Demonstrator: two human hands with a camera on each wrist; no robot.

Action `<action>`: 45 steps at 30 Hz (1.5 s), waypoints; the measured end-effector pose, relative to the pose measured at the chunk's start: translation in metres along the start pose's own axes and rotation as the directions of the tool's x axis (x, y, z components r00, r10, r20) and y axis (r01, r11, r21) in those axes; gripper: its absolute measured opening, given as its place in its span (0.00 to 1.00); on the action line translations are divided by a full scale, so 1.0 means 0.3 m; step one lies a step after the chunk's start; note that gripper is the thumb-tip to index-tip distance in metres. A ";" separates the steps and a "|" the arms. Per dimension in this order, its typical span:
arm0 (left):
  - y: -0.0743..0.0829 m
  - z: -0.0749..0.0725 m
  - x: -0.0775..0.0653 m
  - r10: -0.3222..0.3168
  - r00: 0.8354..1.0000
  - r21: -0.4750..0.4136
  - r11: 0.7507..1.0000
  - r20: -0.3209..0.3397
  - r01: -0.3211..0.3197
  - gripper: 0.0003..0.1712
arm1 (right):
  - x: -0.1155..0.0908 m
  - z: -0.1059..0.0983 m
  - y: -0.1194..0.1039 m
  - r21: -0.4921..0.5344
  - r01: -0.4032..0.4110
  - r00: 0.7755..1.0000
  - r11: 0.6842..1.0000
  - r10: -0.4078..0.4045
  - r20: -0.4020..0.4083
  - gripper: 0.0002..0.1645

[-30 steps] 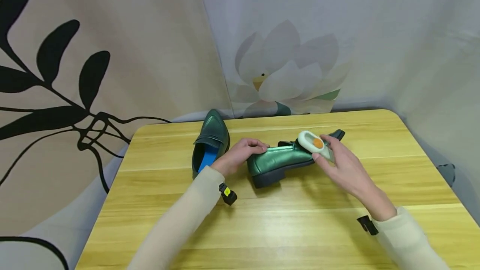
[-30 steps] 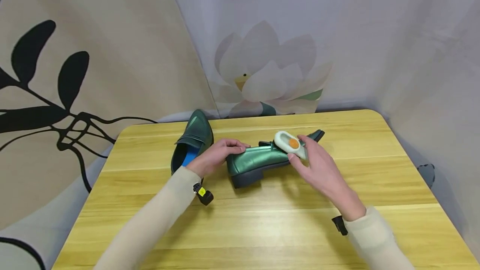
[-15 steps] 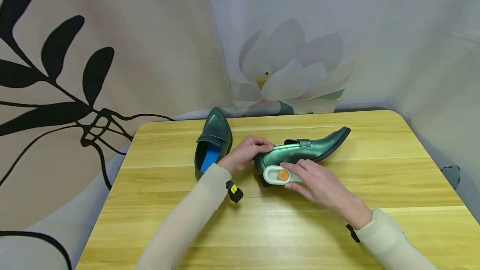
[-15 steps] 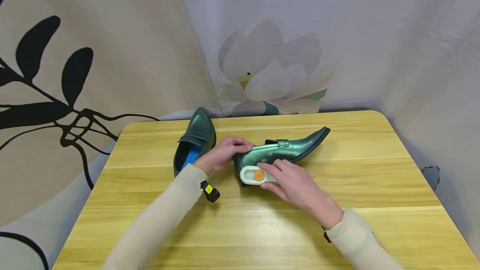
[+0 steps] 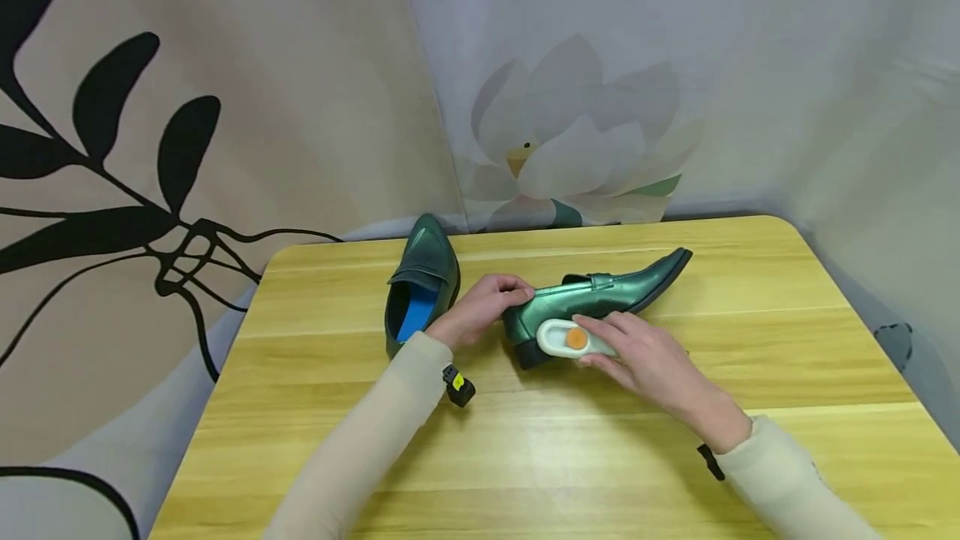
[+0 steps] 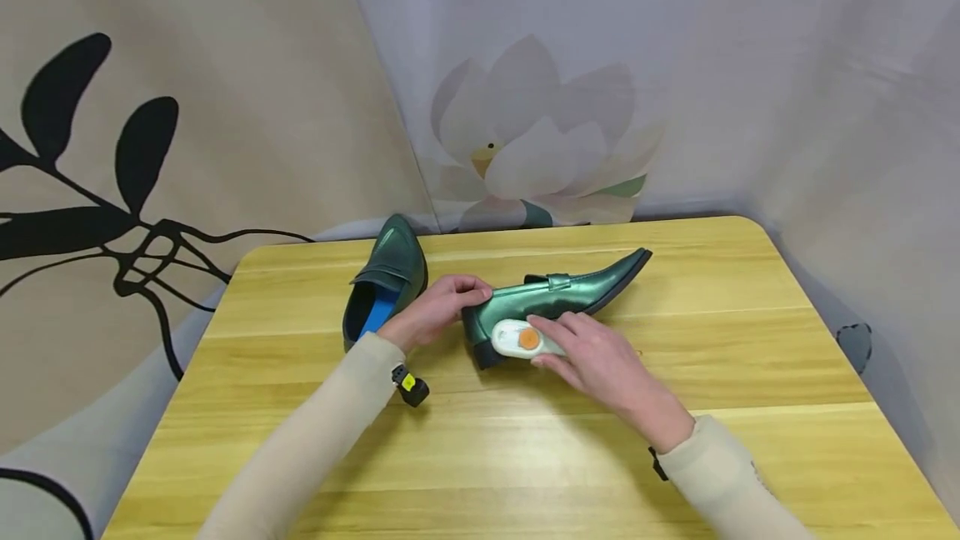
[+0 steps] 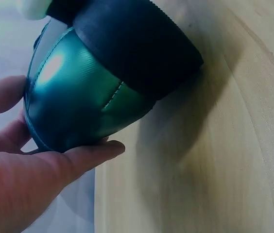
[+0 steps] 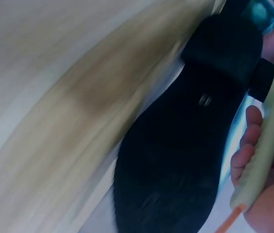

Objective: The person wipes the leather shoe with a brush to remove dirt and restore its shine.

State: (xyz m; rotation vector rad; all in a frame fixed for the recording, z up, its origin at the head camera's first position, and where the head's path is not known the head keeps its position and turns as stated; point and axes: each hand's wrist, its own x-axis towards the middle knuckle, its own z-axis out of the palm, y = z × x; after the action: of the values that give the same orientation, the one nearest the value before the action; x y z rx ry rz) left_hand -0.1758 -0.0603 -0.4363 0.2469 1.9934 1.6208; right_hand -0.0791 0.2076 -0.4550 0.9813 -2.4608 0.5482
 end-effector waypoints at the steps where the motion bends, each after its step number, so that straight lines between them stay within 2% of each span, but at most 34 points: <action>1: -0.001 -0.003 -0.001 0.004 1.000 0.011 1.000 0.006 -0.004 0.17 | 0.009 0.010 -0.011 0.009 0.026 1.000 1.000 -0.026 0.001 0.36; 3: -0.004 -0.012 -0.005 0.016 1.000 0.048 0.999 0.007 -0.017 0.18 | 0.016 0.018 -0.022 0.017 0.047 0.999 0.999 -0.048 0.012 0.34; 5: -0.006 -0.025 -0.010 0.033 0.999 0.087 0.996 0.003 -0.033 0.18 | 0.007 0.009 -0.015 0.007 0.026 0.999 1.000 -0.026 0.034 0.34; 10: -0.014 -0.054 -0.017 0.062 0.998 0.142 0.988 -0.002 -0.061 0.17 | -0.059 -0.066 0.053 -0.047 -0.125 0.990 0.991 0.128 0.062 0.32; 13: -0.020 -0.059 -0.015 0.064 0.998 0.130 0.990 -0.002 -0.063 0.16 | -0.083 -0.103 0.080 -0.060 -0.169 0.984 0.984 0.172 0.055 0.34; 17: -0.035 -0.055 -0.009 0.058 0.998 0.102 0.993 -0.017 -0.056 0.16 | -0.069 -0.094 0.073 -0.031 -0.127 0.990 0.991 0.128 0.054 0.31; 22: -0.037 -0.039 -0.003 0.036 0.999 0.074 0.997 0.001 -0.036 0.18 | -0.017 -0.029 0.018 0.039 0.026 0.994 0.999 -0.030 0.107 0.31; 25: -0.034 -0.029 0.002 0.040 0.999 0.069 0.997 0.016 -0.041 0.19 | 0.017 -0.002 -0.006 0.041 0.072 0.992 0.997 -0.076 0.104 0.29; 31: -0.036 -0.022 0.012 0.028 1.000 0.037 0.999 0.008 -0.028 0.19 | 0.069 0.007 -0.010 -0.004 -0.020 1.000 1.000 0.020 0.017 0.32; 38: -0.026 -0.021 0.008 0.039 0.999 0.042 0.998 0.010 -0.039 0.20 | 0.083 0.013 -0.041 -0.030 0.043 0.998 0.999 -0.042 0.048 0.30; 43: -0.022 -0.019 0.003 0.050 0.999 0.036 0.998 -0.012 -0.049 0.19 | 0.112 0.007 -0.046 -0.082 -0.088 0.996 0.993 0.088 -0.012 0.34; 45: -0.021 -0.019 0.000 0.053 0.998 0.035 0.998 -0.015 -0.053 0.19 | 0.118 0.006 -0.048 -0.090 -0.114 0.993 0.989 0.111 -0.035 0.36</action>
State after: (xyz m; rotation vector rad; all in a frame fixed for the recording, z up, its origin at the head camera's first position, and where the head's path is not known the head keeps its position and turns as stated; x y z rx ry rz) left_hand -0.1776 -0.0667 -0.4417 0.3031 2.0444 1.6265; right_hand -0.0923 0.1777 -0.4352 0.7961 -2.5020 0.4772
